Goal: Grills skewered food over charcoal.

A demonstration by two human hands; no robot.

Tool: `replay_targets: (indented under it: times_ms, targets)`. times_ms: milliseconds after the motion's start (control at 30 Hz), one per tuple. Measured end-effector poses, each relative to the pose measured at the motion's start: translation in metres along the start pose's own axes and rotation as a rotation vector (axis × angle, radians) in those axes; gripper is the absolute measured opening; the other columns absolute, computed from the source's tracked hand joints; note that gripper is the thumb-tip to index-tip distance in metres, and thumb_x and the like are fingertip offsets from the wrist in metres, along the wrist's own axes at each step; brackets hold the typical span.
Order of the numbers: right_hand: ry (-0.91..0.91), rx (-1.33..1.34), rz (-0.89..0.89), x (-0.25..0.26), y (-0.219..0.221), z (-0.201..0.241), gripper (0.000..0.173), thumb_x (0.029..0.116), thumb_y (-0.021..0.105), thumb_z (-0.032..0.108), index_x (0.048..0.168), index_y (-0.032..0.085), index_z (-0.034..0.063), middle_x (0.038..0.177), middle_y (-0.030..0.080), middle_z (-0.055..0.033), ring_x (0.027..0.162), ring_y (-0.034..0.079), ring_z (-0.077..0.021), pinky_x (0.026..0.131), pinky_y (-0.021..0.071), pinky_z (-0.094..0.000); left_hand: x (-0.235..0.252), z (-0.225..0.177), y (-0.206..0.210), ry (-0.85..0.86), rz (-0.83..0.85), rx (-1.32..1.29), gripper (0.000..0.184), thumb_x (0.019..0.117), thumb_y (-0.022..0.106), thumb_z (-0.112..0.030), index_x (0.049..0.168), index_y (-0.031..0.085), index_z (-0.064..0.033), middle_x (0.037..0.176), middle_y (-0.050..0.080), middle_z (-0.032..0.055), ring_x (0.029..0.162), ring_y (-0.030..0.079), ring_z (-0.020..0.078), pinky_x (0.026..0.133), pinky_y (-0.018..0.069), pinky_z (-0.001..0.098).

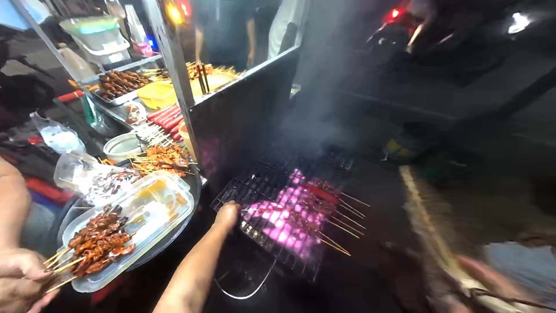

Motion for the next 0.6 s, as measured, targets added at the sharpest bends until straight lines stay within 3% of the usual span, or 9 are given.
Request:
replay_targets:
  times_ms: [100,133,233,333,400,467,500,567,600]
  targets:
    - [0.071,0.295,0.054,0.000,0.006,-0.012,0.067,0.0860,0.062,-0.004,0.143,0.031,-0.0213,0.138,0.050,-0.0223,0.121,0.056,-0.0022,0.101,0.0473,-0.0168,-0.009,-0.004,-0.014,0.026,-0.139,-0.062,0.034,0.0990,0.062,-0.011,0.133,0.066,-0.0106,0.144,0.055,0.0194,0.132,0.053,0.0400,0.109,0.0445,0.0561]
    - [0.079,0.266,0.013,0.002,0.003,-0.025,0.065,0.0884,0.060,-0.003,0.144,0.032,-0.0203,0.139,0.050,-0.0226,0.121,0.055,-0.0021,0.101,0.0469,-0.0170,-0.015,-0.008,-0.019,0.040,-0.187,-0.079,0.037,0.0975,0.064,-0.010,0.135,0.064,-0.0095,0.146,0.053,0.0206,0.133,0.051,0.0410,0.110,0.0435,0.0558]
    - [-0.022,0.110,-0.088,0.006,0.000,-0.054,0.052,0.0966,0.057,0.003,0.142,0.042,-0.0178,0.140,0.054,-0.0270,0.127,0.056,-0.0092,0.106,0.0462,-0.0222,-0.050,-0.028,-0.022,0.119,-0.312,-0.171,0.032,0.0966,0.064,-0.009,0.128,0.067,-0.0030,0.140,0.055,0.0235,0.130,0.054,0.0397,0.110,0.0448,0.0521]
    - [0.034,0.159,0.047,0.013,0.003,-0.061,0.064,0.0894,0.065,0.004,0.146,0.040,-0.0117,0.140,0.055,-0.0203,0.122,0.057,-0.0054,0.104,0.0475,-0.0216,-0.107,-0.069,-0.018,0.289,-0.415,-0.284,0.033,0.0944,0.066,-0.011,0.126,0.069,-0.0023,0.137,0.058,0.0224,0.129,0.055,0.0379,0.109,0.0451,0.0524]
    - [0.032,0.064,-0.031,0.023,-0.006,-0.072,0.060,0.0931,0.062,0.007,0.148,0.042,-0.0098,0.140,0.056,-0.0267,0.124,0.059,-0.0211,0.105,0.0479,-0.0349,-0.154,-0.105,-0.031,0.427,-0.591,-0.272,0.034,0.0913,0.071,-0.015,0.124,0.070,-0.0053,0.137,0.058,0.0240,0.128,0.055,0.0406,0.106,0.0462,0.0558]
    - [-0.172,-0.133,-0.060,0.034,-0.004,-0.066,0.052,0.0942,0.059,0.010,0.141,0.051,-0.0090,0.127,0.063,-0.0333,0.113,0.066,-0.0438,0.095,0.0525,-0.0587,-0.201,-0.146,-0.055,0.573,-0.785,-0.144,0.037,0.0919,0.072,-0.027,0.127,0.068,-0.0163,0.141,0.056,0.0206,0.137,0.048,0.0397,0.111,0.0406,0.0605]
    - [-0.314,-0.217,0.010,0.034,0.004,-0.048,0.048,0.0914,0.059,0.010,0.137,0.057,-0.0073,0.118,0.068,-0.0313,0.103,0.069,-0.0470,0.086,0.0550,-0.0635,-0.219,-0.169,-0.067,0.607,-0.809,-0.034,0.040,0.0942,0.070,-0.037,0.132,0.062,-0.0247,0.146,0.052,0.0156,0.144,0.041,0.0377,0.115,0.0328,0.0635]
    - [-0.548,-0.327,0.180,0.017,0.037,0.004,0.034,0.0907,0.063,0.003,0.123,0.072,0.0018,0.108,0.075,-0.0201,0.093,0.074,-0.0419,0.078,0.0578,-0.0626,-0.244,-0.215,-0.082,0.625,-0.723,0.197,0.054,0.0870,0.074,-0.043,0.137,0.059,-0.0286,0.150,0.052,0.0129,0.145,0.039,0.0398,0.112,0.0263,0.0726]
    - [-0.665,-0.321,0.211,0.001,0.056,0.030,0.026,0.0911,0.064,0.003,0.113,0.078,0.0071,0.107,0.078,-0.0113,0.092,0.076,-0.0334,0.078,0.0591,-0.0570,-0.249,-0.231,-0.082,0.592,-0.601,0.278,0.061,0.0799,0.080,-0.038,0.137,0.061,-0.0250,0.146,0.057,0.0136,0.140,0.048,0.0402,0.107,0.0321,0.0749]
Point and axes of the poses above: each hand's wrist, its own x-axis towards the middle knuckle, its own y-axis out of the palm, z = x × y, the point moved 9 cm from there along x, towards the middle knuckle
